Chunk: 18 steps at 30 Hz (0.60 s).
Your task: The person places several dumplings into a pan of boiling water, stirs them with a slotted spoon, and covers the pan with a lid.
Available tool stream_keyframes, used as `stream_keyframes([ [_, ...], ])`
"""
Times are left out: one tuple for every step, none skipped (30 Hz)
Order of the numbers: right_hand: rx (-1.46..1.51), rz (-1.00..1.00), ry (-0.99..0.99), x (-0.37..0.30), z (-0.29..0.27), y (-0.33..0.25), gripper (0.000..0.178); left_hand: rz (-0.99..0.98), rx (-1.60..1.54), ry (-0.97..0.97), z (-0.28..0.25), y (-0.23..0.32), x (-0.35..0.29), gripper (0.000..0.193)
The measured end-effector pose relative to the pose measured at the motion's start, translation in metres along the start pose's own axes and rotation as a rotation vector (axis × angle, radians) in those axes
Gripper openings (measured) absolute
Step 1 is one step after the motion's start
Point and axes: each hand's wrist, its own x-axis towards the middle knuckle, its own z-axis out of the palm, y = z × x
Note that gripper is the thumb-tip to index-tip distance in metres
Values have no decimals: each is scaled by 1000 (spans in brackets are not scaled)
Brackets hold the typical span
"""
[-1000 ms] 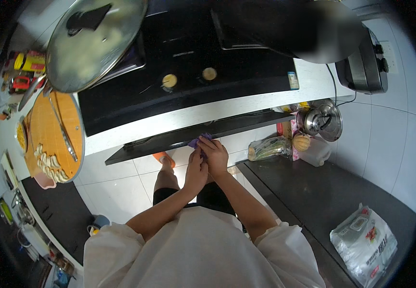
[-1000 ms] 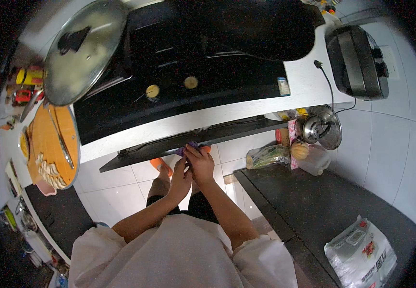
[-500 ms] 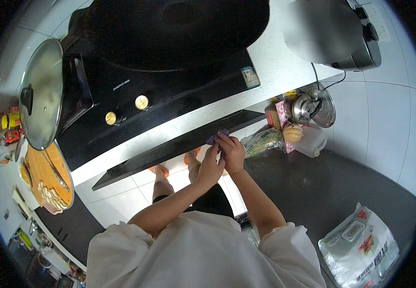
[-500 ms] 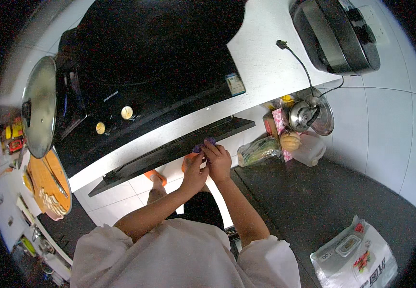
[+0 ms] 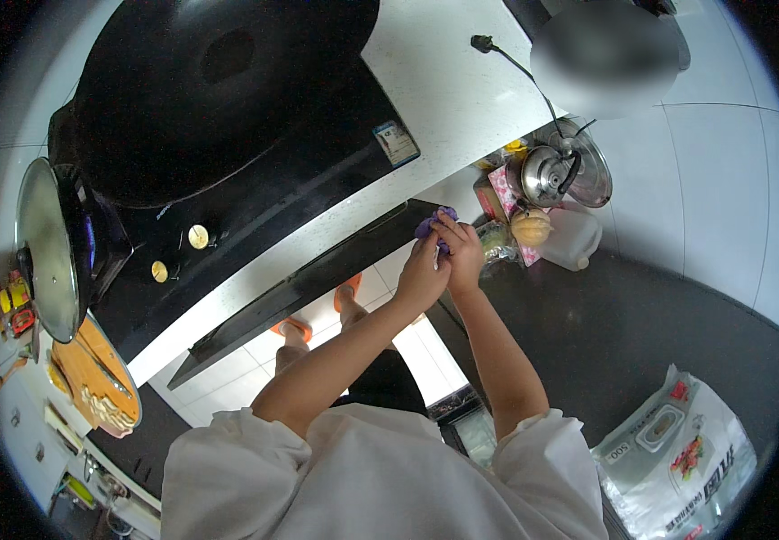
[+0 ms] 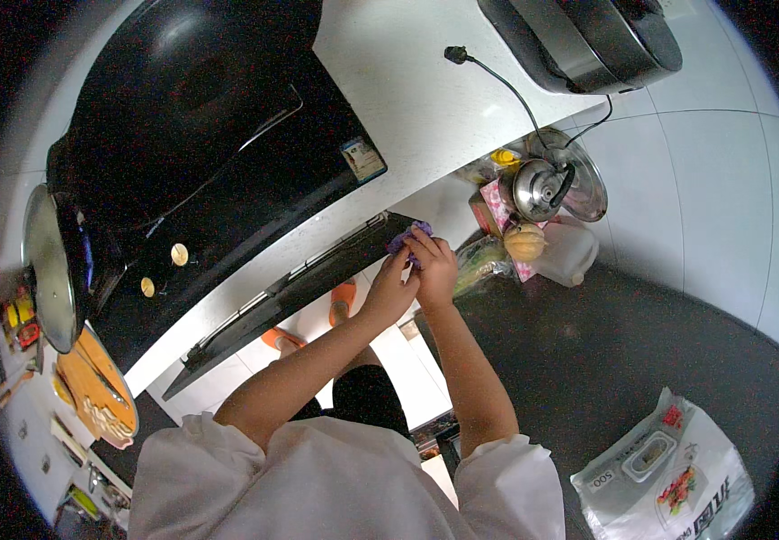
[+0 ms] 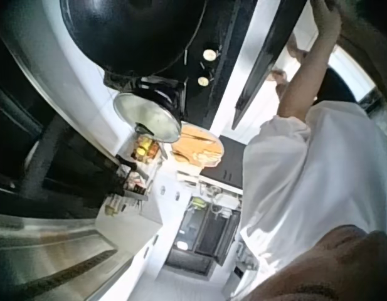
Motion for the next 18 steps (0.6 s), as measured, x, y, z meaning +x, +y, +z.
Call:
stream_keyframes([
  [7, 7, 13, 2, -2, 4, 33, -11, -4, -11, 3, 3, 6, 55],
  [10, 10, 14, 3, -4, 6, 32, -25, -7, -22, 6, 4, 9, 55],
  [14, 12, 14, 5, -5, 10, 32, -38, -10, -32, 9, 4, 11, 55],
  [18, 13, 15, 6, -6, 11, 32, 0, 9, -24, 10, 4, 13, 55],
  [44, 30, -9, 8, -9, 9, 32, 36, 28, -11, 12, 2, 14, 55],
  [86, 52, -4, 9, -9, 7, 32, 73, 46, 2, 12, -2, 15, 54],
  [128, 74, 1, 9, -9, 3, 32, 32, 32, -7, 12, -5, 14, 54],
  [167, 99, 9, 8, -9, 2, 31, -6, 17, -21, 11, -4, 13, 54],
  [218, 141, 42, 4, -4, 2, 32, -43, 1, -35, 10, -3, 11, 54],
  [269, 182, 75, -4, 5, 2, 32, -21, 13, -16, 8, -3, 7, 54],
  [322, 222, 108, -11, 14, 1, 33, 2, 27, 4, 5, -4, 1, 55],
  [351, 275, 74, -18, 18, -3, 34, 25, 39, 22, 3, -7, -6, 56],
  [379, 327, 40, -27, 23, -9, 35, 0, 63, 35, -1, -11, -13, 56],
  [408, 377, 3, -35, 26, -18, 36, -27, 86, 52, -6, -20, -21, 57],
  [438, 318, 24, -39, 27, -29, 38, -55, 108, 67, -10, -25, -28, 57],
  [385, 271, -14, -38, 23, -33, 39, -58, 61, 64, -14, -29, -34, 57],
  [333, 226, -50, -38, 20, -36, 40, -60, 18, 60, -17, -32, -42, 57],
  [281, 182, -86, -38, 19, -38, 42, -62, -25, 56, -20, -31, -45, 57],
])
